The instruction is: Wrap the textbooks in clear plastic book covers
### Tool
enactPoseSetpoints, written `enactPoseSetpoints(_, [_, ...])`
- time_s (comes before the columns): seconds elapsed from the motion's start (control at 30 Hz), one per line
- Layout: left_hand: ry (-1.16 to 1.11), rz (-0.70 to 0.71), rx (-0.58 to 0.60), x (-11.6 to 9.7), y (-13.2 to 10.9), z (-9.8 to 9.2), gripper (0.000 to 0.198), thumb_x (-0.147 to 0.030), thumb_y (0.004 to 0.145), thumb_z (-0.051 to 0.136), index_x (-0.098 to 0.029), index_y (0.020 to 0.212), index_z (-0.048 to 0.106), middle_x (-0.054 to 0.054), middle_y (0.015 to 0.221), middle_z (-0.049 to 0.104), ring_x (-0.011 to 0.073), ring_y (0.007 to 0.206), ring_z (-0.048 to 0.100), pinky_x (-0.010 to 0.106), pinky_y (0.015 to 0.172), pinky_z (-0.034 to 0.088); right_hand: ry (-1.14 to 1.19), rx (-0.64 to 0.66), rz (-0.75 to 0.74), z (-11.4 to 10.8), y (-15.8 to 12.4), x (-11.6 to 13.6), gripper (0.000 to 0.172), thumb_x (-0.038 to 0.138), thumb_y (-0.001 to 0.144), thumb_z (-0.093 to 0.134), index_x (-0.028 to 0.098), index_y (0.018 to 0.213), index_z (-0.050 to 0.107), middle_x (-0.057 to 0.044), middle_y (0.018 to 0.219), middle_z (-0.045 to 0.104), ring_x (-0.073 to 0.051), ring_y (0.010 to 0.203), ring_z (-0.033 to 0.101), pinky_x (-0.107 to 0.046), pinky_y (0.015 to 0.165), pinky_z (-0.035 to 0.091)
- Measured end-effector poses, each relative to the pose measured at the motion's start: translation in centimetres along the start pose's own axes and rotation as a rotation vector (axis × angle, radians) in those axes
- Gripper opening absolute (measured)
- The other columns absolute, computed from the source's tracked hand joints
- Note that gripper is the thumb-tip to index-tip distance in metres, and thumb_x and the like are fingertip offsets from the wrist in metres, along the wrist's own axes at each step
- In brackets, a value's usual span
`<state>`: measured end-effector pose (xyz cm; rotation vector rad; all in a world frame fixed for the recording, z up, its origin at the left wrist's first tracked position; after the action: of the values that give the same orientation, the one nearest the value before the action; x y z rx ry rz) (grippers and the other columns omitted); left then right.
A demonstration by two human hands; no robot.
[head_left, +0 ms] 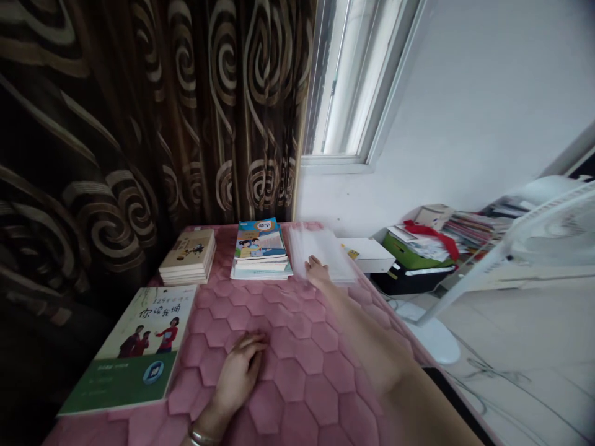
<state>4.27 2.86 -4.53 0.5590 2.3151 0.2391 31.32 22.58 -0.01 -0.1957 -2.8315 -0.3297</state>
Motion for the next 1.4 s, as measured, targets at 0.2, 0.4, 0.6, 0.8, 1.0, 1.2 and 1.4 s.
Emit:
enactPoseSetpoints(0.2, [-0.028, -0.026, -0.015, 0.2, 0.0, 0.2, 0.031, -0.019, 0.09, 0.042, -0.025, 0.099, 0.07, 0.004, 0.119, 0.068, 0.0187, 0.116, 0.06, 0.042, 0.104, 0.047, 0.043, -0.199, 0.009, -4.2, -3.3, -2.3, 0.039, 0.024, 0.094, 0.037, 0.02, 0.124, 0.062, -0.011, 0.132, 0.059, -0.029, 0.111, 0.051, -0.041, 0.089, 0.041])
enactPoseSetpoints(0.4, [-0.044, -0.051, -0.058, 0.9, 0.1, 0.5, 0.031, -0.02, 0.089, 0.041, -0.024, 0.1, 0.07, 0.005, 0.117, 0.069, 0.0187, 0.114, 0.061, 0.04, 0.103, 0.048, 0.176, -0.317, -0.552, -6.1, -15.2, -1.6, 0.032, 0.013, 0.093, 0.041, 0.023, 0.092, 0.071, -0.005, 0.097, 0.071, -0.021, 0.091, 0.056, -0.036, 0.084, 0.039])
enactPoseSetpoints(0.6, [-0.041, -0.145, -0.254, 1.5, 0.2, 0.0, 0.034, -0.025, 0.087, 0.041, -0.019, 0.114, 0.063, 0.009, 0.116, 0.069, 0.0201, 0.11, 0.063, 0.038, 0.1, 0.049, 0.169, -0.138, -0.91, -2.1, -27.4, 0.7, 0.019, 0.017, 0.091, 0.053, 0.027, 0.081, 0.066, 0.0, 0.086, 0.071, -0.017, 0.074, 0.056, -0.033, 0.072, 0.041])
enactPoseSetpoints(0.8, [-0.047, -0.149, -0.258, 1.1, 0.2, -0.2, 0.032, -0.024, 0.087, 0.042, -0.02, 0.11, 0.064, 0.008, 0.113, 0.069, 0.02, 0.107, 0.064, 0.039, 0.098, 0.051, 0.314, 0.155, -1.026, -3.2, -29.0, 2.3, 0.006, 0.029, 0.086, 0.063, 0.028, 0.08, 0.063, 0.006, 0.085, 0.071, -0.014, 0.079, 0.059, -0.03, 0.076, 0.042])
enactPoseSetpoints(1.0, [0.006, -0.061, -0.316, 0.5, 0.3, -0.2, 0.03, -0.019, 0.087, 0.042, -0.018, 0.106, 0.064, 0.008, 0.107, 0.07, 0.02, 0.101, 0.066, 0.04, 0.094, 0.054, 0.543, -0.009, -0.233, -5.7, -19.0, -2.3, 0.025, 0.03, 0.093, 0.041, 0.023, 0.095, 0.065, -0.005, 0.095, 0.069, -0.018, 0.086, 0.064, -0.03, 0.077, 0.048])
enactPoseSetpoints(1.2, [0.188, 0.11, -0.178, -4.4, -1.0, -0.7, 0.028, -0.019, 0.09, 0.044, -0.021, 0.106, 0.067, 0.009, 0.117, 0.065, 0.0207, 0.111, 0.061, 0.042, 0.098, 0.051, 0.236, -0.003, 0.165, -1.9, -13.8, -6.8, 0.028, 0.038, 0.089, 0.047, 0.018, 0.088, 0.067, -0.009, 0.085, 0.072, -0.024, 0.081, 0.067, -0.03, 0.068, 0.046])
enactPoseSetpoints(1.4, [0.278, 0.328, 0.24, -10.4, -4.0, 3.9, 0.048, -0.042, 0.083, 0.062, -0.025, 0.127, 0.057, 0.007, 0.14, 0.053, 0.0289, 0.132, 0.045, 0.047, 0.106, 0.044, 0.287, -0.109, 0.078, 0.0, -15.0, -6.8, 0.026, 0.04, 0.084, 0.049, 0.023, 0.079, 0.068, -0.005, 0.083, 0.073, -0.023, 0.083, 0.068, -0.03, 0.071, 0.044])
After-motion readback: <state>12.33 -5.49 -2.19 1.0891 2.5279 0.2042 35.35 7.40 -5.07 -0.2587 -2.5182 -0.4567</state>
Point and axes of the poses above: each hand's wrist, its own y-axis towards the middle knuckle, its own z-axis out of the palm, x = y × z, the point moved 1 cm from there along y, towards the middle knuckle
